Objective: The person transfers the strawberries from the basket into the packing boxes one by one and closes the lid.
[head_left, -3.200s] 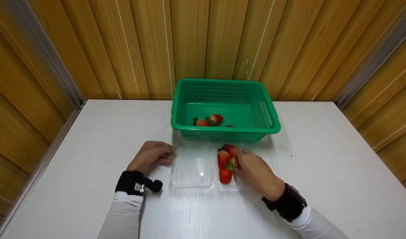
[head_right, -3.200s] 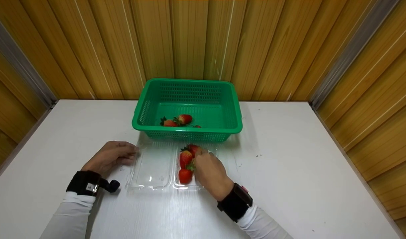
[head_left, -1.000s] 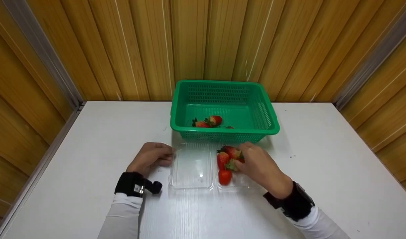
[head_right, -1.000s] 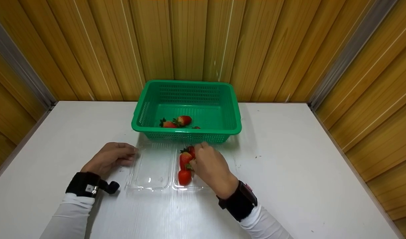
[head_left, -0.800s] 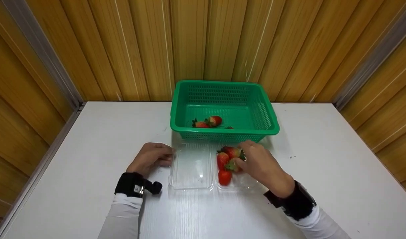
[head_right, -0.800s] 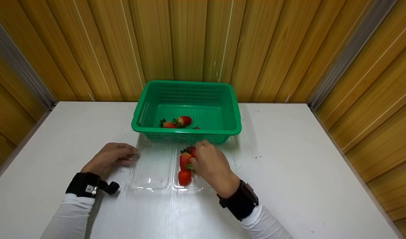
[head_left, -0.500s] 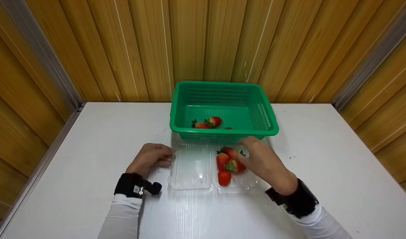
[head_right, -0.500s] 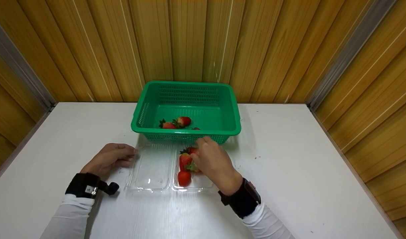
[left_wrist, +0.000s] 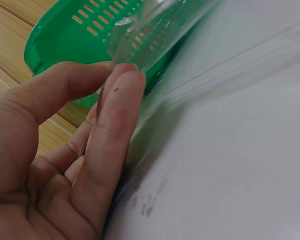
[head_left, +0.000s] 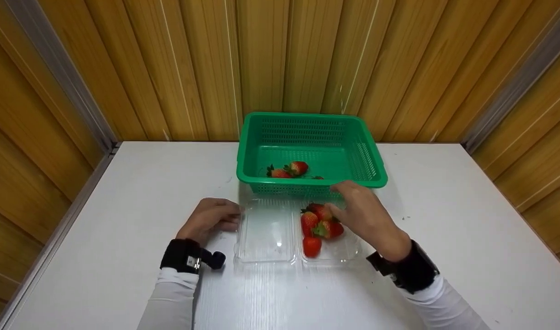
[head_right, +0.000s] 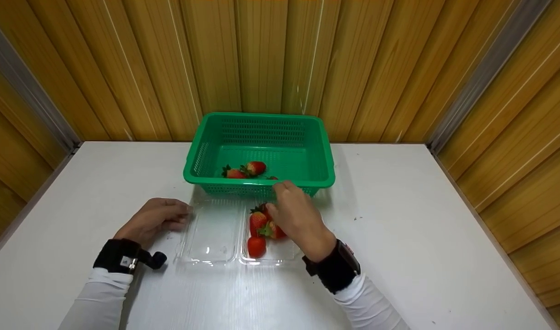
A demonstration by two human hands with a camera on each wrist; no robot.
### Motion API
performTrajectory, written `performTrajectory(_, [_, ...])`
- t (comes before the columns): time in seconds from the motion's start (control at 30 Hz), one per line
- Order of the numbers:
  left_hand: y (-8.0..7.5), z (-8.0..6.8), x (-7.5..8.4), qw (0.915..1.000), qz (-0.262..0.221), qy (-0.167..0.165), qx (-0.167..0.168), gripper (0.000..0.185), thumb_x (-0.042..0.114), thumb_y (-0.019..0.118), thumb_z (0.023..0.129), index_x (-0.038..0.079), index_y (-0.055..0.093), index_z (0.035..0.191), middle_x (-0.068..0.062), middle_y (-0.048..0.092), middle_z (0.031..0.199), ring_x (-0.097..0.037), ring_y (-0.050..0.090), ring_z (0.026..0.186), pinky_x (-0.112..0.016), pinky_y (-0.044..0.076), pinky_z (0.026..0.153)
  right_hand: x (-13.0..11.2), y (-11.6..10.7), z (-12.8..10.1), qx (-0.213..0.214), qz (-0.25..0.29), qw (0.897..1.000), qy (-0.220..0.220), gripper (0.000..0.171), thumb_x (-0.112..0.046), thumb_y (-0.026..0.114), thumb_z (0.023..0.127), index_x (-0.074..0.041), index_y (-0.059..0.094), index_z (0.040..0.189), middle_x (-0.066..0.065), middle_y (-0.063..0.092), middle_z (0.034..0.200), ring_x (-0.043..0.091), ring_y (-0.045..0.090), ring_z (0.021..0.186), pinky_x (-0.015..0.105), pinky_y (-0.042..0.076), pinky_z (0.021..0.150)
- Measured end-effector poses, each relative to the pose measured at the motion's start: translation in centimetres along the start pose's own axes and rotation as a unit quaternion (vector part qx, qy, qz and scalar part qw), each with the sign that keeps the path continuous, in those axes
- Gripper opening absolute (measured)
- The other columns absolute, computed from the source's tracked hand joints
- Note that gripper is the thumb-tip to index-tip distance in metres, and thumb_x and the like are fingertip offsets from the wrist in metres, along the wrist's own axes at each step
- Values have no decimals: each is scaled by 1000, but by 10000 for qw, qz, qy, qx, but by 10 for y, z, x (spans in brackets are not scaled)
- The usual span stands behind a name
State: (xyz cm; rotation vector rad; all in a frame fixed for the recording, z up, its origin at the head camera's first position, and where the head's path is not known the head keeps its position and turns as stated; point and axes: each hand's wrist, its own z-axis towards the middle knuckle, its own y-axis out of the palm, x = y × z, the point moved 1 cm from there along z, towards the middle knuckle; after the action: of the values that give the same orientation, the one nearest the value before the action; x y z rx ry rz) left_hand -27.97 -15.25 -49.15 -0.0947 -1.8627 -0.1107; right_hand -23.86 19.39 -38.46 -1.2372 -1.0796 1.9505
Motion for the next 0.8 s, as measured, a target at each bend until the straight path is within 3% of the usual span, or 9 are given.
performTrajectory(0.8, [1,1,-1,9997,-183,99,-99,20,7,77,94,-9,74,106,-18,74,97,-18,73,75,-30,65,72,4,-10,27,140,-134,9998,-76,39,-9,78,98,12,66,129,28,66,131,43,62,125,56,55,105])
